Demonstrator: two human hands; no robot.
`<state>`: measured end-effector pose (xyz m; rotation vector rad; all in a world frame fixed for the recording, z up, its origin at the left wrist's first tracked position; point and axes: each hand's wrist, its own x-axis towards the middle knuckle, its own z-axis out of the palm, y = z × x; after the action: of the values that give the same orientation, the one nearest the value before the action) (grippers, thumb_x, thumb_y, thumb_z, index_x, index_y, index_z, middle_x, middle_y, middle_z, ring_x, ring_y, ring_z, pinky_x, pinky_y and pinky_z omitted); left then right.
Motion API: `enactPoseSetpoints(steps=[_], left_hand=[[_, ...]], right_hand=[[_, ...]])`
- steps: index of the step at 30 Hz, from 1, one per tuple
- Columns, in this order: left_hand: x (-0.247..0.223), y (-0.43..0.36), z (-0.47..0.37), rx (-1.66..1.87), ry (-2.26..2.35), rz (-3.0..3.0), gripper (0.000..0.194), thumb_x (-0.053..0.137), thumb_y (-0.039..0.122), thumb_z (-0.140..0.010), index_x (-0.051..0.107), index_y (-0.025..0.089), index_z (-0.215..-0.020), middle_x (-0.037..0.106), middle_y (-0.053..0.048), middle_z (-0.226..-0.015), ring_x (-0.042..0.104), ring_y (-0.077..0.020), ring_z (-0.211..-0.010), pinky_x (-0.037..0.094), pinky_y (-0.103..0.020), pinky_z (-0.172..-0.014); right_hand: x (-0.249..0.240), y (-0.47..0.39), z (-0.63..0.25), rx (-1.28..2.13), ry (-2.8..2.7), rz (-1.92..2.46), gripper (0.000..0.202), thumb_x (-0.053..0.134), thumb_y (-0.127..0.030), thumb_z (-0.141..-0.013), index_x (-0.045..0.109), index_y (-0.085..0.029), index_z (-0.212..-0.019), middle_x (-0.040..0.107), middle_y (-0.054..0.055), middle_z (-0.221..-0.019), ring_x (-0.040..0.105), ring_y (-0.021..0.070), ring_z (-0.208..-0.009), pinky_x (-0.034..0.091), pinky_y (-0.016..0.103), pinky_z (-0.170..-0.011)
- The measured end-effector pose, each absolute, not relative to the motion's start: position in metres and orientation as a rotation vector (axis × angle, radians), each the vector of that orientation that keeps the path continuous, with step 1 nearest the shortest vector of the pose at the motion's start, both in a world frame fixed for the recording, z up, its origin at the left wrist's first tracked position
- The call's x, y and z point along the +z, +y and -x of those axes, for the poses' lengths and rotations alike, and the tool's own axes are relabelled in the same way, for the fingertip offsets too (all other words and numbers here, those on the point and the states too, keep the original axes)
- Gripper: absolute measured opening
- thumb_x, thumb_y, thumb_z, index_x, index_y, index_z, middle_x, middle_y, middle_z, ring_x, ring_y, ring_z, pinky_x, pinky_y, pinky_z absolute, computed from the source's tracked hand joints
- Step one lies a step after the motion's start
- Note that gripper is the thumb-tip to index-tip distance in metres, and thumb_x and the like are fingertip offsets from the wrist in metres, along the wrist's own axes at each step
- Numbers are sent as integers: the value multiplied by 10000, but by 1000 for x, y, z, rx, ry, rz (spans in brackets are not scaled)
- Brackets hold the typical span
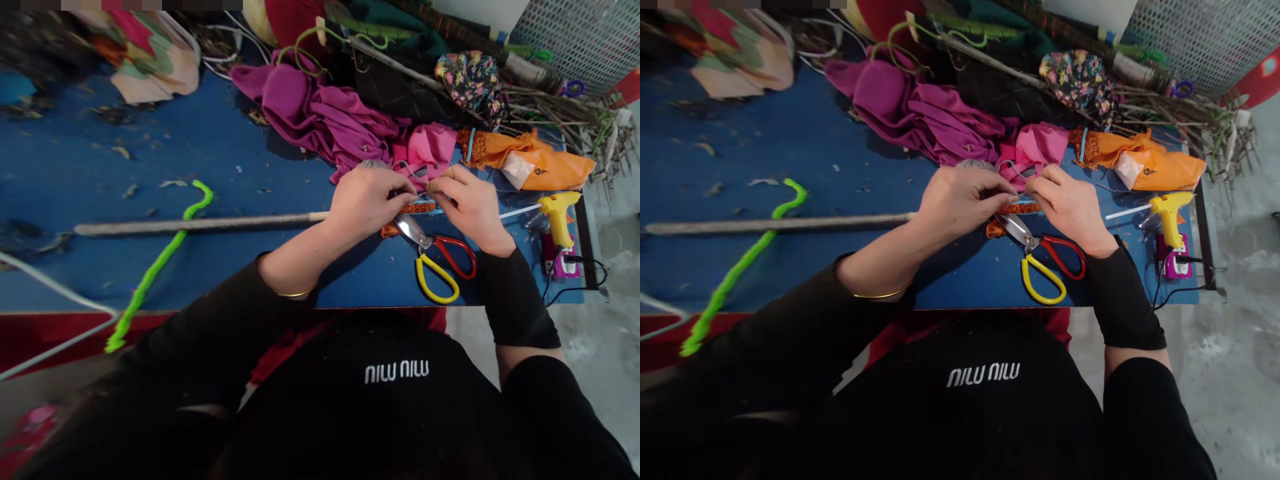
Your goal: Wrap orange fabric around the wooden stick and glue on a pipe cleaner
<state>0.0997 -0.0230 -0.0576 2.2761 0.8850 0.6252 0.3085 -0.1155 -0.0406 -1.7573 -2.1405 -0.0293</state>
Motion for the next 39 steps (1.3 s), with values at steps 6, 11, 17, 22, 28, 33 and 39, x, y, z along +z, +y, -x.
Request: enactPoseSetpoints(steps=[6,11,17,22,28,33,39], left_hand=[[-50,-17,-94,558,934,-2290,220,627,280,-926,815,185,-987,796,-42,-850,706,-204,-797,511,-314,-782],[-50,-19,-91,551,964,-2323,208,631,265,-901,825,198,-933,812,-51,-877,721,-218,-827,525,-331,-809],[-46,-28,-87,499,994,-2289,175,653,224,-866,824,219,-903,797,-32,-810,716,-209,-775,525,-320,-765],[-43,-31,-85,458,994,-2352,232,581,206,-901,813,223,-910,816,-47,-907,748,-229,-855,537,-332,-799],[-45,-35,-86,357,1065,-2435,208,591,262,-939,789,226,-885,792,-72,-906,746,-281,-908,543,-375,-799],[-48,-37,-87,398,1060,-2488,154,614,229,-921,751,222,-852,759,-73,-859,725,-281,-876,525,-369,-742],[-48,-38,-89,359,1119,-2452,119,624,207,-924,707,213,-839,751,-80,-891,726,-295,-911,516,-380,-758]], right_hand=[[-34,-116,-312,140,-2025,1711,193,576,-269,-1053,766,-250,-1077,758,59,-1028,692,229,-957,528,358,-849],[-30,-117,-320,333,-1933,1640,130,632,-249,-996,752,-240,-946,754,30,-953,679,216,-908,527,373,-865],[-30,-123,-328,556,-1867,1654,78,694,-247,-935,731,-218,-872,738,28,-870,638,198,-808,476,336,-778],[-36,-124,-326,552,-1890,1712,89,680,-220,-916,708,-222,-832,711,24,-822,600,189,-766,433,321,-749],[-39,-124,-323,507,-1914,1827,91,643,-193,-879,701,-218,-813,691,24,-792,593,188,-747,408,326,-728],[-41,-123,-323,447,-1916,1877,95,639,-207,-884,721,-231,-843,714,34,-808,617,211,-764,431,347,-727],[-43,-123,-322,425,-1907,1881,108,622,-176,-883,704,-225,-833,721,33,-811,622,201,-761,434,333,-722]])
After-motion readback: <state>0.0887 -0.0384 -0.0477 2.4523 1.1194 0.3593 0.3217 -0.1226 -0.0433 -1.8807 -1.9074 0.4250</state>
